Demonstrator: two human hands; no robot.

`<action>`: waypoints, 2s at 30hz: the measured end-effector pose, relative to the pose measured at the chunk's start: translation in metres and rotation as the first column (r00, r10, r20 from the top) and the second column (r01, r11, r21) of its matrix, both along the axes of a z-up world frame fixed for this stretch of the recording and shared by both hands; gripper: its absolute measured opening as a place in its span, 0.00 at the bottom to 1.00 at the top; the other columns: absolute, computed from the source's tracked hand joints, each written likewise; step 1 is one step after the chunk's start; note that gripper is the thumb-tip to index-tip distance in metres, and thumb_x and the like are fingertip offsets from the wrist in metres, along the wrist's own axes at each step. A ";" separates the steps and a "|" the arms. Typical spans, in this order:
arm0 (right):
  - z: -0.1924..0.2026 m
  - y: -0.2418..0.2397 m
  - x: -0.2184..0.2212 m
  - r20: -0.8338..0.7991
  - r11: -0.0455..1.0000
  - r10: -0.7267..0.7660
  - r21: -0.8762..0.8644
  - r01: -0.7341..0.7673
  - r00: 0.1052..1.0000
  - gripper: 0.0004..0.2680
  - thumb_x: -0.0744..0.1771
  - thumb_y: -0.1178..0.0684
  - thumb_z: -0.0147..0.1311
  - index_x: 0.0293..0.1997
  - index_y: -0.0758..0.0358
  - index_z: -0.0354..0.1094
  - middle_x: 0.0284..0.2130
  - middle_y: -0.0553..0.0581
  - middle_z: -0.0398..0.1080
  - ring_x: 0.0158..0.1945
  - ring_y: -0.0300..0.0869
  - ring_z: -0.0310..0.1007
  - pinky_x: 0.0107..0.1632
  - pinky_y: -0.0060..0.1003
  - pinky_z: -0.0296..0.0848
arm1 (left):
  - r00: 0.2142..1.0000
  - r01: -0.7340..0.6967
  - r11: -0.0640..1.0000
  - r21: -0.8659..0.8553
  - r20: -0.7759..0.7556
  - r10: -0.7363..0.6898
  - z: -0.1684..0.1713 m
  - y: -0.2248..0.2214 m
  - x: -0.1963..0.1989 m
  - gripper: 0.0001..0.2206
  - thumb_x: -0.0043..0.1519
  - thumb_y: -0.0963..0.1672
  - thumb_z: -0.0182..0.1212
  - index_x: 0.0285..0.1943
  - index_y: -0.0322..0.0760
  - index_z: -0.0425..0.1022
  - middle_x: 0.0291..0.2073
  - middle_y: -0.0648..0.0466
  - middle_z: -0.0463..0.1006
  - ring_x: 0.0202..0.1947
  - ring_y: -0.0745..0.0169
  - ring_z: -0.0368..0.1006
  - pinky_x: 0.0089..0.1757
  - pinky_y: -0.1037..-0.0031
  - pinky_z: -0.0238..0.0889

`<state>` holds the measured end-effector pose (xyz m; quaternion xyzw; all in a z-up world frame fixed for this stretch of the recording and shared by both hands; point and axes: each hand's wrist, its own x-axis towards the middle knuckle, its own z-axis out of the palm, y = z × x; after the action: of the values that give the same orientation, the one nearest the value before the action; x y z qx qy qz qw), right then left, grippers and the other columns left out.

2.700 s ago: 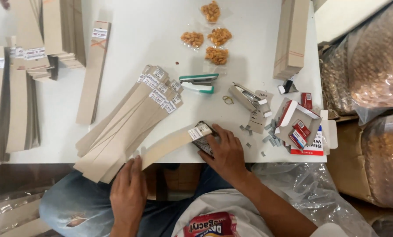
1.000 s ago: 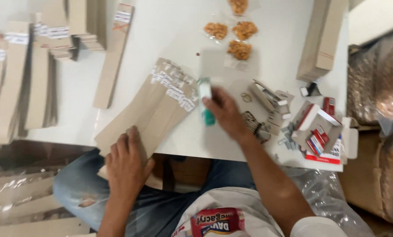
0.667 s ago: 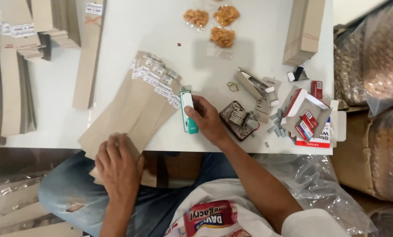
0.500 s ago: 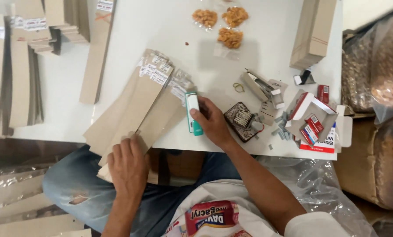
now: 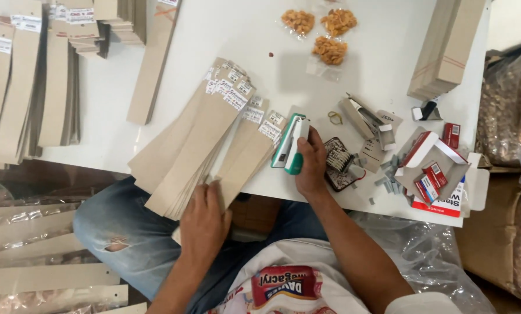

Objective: Stapling identification labels onto cardboard strips for packaging.

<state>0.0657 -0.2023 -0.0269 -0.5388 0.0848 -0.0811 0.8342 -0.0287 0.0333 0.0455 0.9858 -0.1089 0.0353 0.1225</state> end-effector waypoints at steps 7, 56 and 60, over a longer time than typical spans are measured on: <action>0.025 -0.005 -0.011 -0.053 0.995 -0.018 0.101 0.023 0.998 0.15 0.67 0.48 0.51 0.58 0.64 0.68 0.37 0.51 0.68 0.41 0.39 0.70 0.40 0.34 0.71 | 0.924 -0.262 0.925 -0.276 -0.348 0.158 -0.018 0.002 -0.011 0.38 0.54 0.43 0.68 0.75 0.37 0.55 0.53 0.44 0.70 0.50 0.38 0.72 0.40 0.50 0.70; 0.017 -0.002 -0.013 -0.096 0.979 0.021 -0.201 -0.040 0.995 0.16 0.70 0.43 0.53 0.61 0.62 0.66 0.43 0.52 0.71 0.43 0.36 0.70 0.46 0.34 0.71 | 0.849 -0.423 0.837 -0.346 -0.474 0.233 0.071 0.004 0.020 0.31 0.65 0.55 0.53 0.70 0.30 0.65 0.60 0.38 0.75 0.60 0.39 0.72 0.55 0.53 0.65; 0.027 -0.001 -0.014 -0.136 0.991 0.003 -0.130 -0.021 0.991 0.14 0.68 0.43 0.54 0.55 0.59 0.69 0.38 0.46 0.71 0.39 0.33 0.69 0.41 0.30 0.70 | 0.752 -0.427 0.894 -0.136 -0.603 0.268 0.044 -0.003 -0.019 0.24 0.60 0.53 0.59 0.64 0.47 0.64 0.59 0.53 0.75 0.55 0.41 0.73 0.46 0.47 0.65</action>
<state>0.0519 -0.2036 0.0001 -0.5974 0.1325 -0.0447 0.7897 -0.0475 0.0298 0.0891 0.9277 0.1253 -0.2240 0.2712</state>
